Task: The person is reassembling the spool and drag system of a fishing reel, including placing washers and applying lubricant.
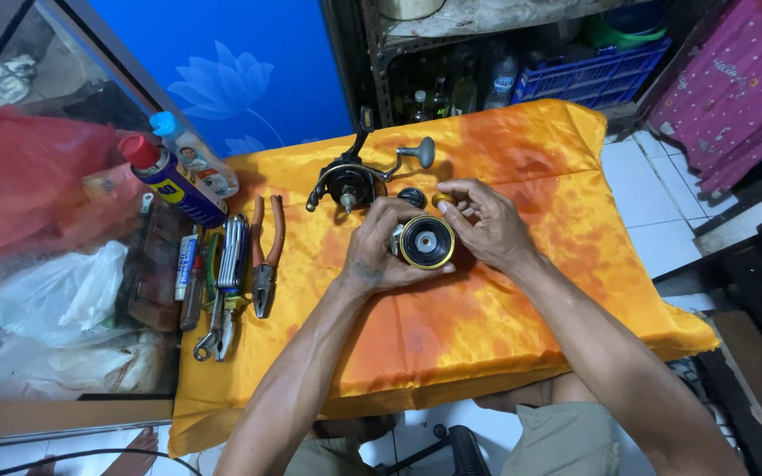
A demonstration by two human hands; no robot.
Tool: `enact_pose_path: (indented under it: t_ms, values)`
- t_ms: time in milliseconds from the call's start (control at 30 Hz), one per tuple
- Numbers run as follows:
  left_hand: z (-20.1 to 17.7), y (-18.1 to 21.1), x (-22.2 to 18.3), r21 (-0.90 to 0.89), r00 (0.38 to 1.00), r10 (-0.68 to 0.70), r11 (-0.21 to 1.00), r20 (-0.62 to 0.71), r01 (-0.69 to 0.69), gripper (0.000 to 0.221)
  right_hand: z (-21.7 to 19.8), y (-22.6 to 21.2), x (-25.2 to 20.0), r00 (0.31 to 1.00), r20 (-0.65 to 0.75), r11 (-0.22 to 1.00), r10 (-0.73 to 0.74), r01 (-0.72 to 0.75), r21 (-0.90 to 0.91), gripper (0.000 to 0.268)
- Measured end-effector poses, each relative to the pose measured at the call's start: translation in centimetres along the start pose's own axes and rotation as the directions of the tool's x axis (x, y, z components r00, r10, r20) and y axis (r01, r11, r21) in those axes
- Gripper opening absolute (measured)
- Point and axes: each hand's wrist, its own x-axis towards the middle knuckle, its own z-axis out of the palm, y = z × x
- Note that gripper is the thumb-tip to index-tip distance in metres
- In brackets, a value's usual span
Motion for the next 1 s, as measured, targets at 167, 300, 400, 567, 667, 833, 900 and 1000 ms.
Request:
enact_pose_path:
  t_ms: [167,300,400,567,667,833,900,1000]
  values:
    - [-0.3,0.6,0.0,-0.045,0.996,-0.051,0.998,0.080,0.055,0.062,0.1,-0.3,0.1,0.999,0.011,0.999,-0.043,0.043,-0.028,0.023]
    - [-0.4,0.6,-0.1,0.007,0.984,-0.097,0.995,0.150,0.097,0.060,0.0,-1.0,0.4,0.997,0.014,0.997,-0.070,0.070,-0.034,0.019]
    - [-0.7,1.0,0.1,0.011,0.977,-0.116,0.993,0.180,0.116,0.061,0.2,-0.8,0.4,0.999,0.028,0.997,-0.025,0.022,0.075,0.019]
    - [-0.9,0.7,0.2,-0.034,0.975,-0.152,0.987,0.163,0.160,0.059,0.1,1.0,-0.4,0.993,0.068,0.967,0.095,-0.108,0.232,0.029]
    - [-1.0,0.4,0.1,0.001,0.967,-0.202,0.979,0.154,0.204,0.036,0.2,1.9,-0.7,0.983,0.092,0.932,0.156,-0.178,0.316,0.035]
    - [-0.6,0.3,0.3,-0.112,0.974,-0.204,0.970,0.096,0.214,0.028,0.1,0.8,-0.2,0.975,0.099,0.915,0.198,-0.220,0.337,0.038]
    - [-0.8,0.7,0.3,-0.196,0.960,-0.269,0.940,0.084,0.280,0.039,0.1,1.1,-0.3,0.975,0.090,0.914,0.202,-0.220,0.340,0.037]
    - [-0.5,0.2,0.0,-0.253,0.937,-0.335,0.902,0.100,0.349,0.045,0.1,1.0,-0.4,0.973,0.091,0.909,0.214,-0.232,0.346,0.038]
